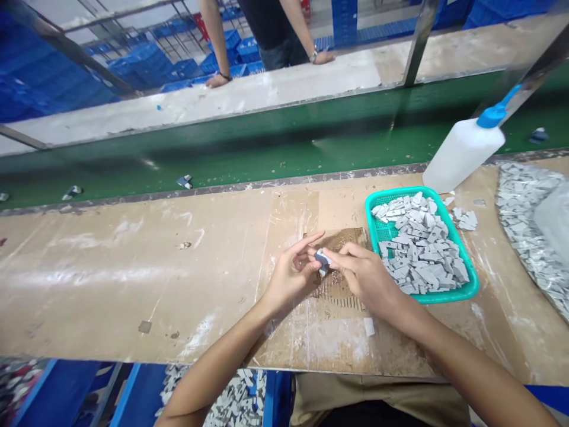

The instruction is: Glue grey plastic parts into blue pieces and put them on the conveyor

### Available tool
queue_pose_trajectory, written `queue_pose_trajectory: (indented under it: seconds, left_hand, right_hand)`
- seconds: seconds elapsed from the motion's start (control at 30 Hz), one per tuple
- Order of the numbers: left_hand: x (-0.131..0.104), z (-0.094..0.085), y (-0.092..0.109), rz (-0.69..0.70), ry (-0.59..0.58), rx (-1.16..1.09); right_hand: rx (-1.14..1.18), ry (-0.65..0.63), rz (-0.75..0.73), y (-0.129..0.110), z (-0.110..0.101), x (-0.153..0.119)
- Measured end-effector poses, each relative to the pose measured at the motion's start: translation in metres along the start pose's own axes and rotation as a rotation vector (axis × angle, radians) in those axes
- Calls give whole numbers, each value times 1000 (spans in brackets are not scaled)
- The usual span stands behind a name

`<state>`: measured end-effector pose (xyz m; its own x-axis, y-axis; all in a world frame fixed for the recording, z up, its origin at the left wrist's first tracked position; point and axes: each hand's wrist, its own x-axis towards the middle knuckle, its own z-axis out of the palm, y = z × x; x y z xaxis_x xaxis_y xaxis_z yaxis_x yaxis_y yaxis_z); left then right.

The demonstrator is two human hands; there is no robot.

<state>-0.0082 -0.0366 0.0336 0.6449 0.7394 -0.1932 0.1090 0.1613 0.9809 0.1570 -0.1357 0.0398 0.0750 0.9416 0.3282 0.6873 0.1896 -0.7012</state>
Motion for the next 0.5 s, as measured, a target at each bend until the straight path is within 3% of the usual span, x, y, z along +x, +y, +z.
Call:
queue_pose_trajectory:
  seconds: [0.17,0.27,0.37,0.43,0.5]
  left_hand:
    - [10,-22,-3,-123,-98,-265]
    - [19,-35,-7,-127,-40,-224]
    - [43,-46,-5,-85,13,-103]
    - [73,-54,2,-16,118,38]
    - [112,-61,11,78,323,271]
  right_hand:
    - [80,324,162,0,-25,0]
    - [57,526,204,12,-46,1]
    - [-106,618,249,30,-61,3]
    - [-218,618,294,43,-67,3]
    - [-294,583,340,56,-70,3]
